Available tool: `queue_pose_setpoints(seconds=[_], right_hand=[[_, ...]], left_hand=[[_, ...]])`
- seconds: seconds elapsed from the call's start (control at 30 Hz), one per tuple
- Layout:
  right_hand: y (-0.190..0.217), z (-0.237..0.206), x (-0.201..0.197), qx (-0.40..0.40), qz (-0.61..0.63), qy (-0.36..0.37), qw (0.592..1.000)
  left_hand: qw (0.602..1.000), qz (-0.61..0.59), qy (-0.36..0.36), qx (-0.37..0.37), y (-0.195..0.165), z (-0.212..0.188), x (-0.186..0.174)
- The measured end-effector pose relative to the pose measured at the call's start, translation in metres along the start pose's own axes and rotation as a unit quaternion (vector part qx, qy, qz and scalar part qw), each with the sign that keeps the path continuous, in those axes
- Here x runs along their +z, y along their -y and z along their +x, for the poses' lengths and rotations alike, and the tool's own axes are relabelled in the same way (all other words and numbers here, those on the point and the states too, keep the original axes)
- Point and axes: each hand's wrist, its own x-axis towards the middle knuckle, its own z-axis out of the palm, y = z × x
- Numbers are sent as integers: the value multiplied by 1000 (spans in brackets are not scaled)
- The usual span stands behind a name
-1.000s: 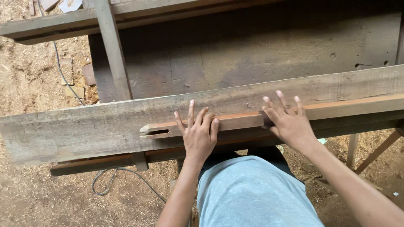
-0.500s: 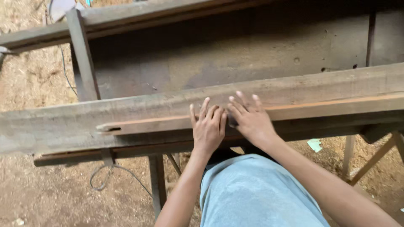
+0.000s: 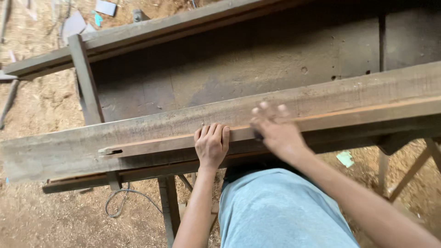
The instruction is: The person sands the surface and edges of a narrow piece of wood with a small piece of sandpaper.
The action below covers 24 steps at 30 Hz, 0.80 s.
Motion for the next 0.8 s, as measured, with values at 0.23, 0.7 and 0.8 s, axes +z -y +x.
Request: queue_pose_setpoints(seconds=[0.23, 0.7, 0.8], right_hand=[[-26, -12, 25, 32, 12, 63, 997], [-94, -49, 37, 65, 32, 23, 997], [-124, -61, 47, 41, 7, -45, 998]], left_hand=[[999, -42, 30, 15, -17, -2, 14], [980, -107, 148, 81, -112, 19, 54], [979, -105, 151, 82, -136, 28, 64]])
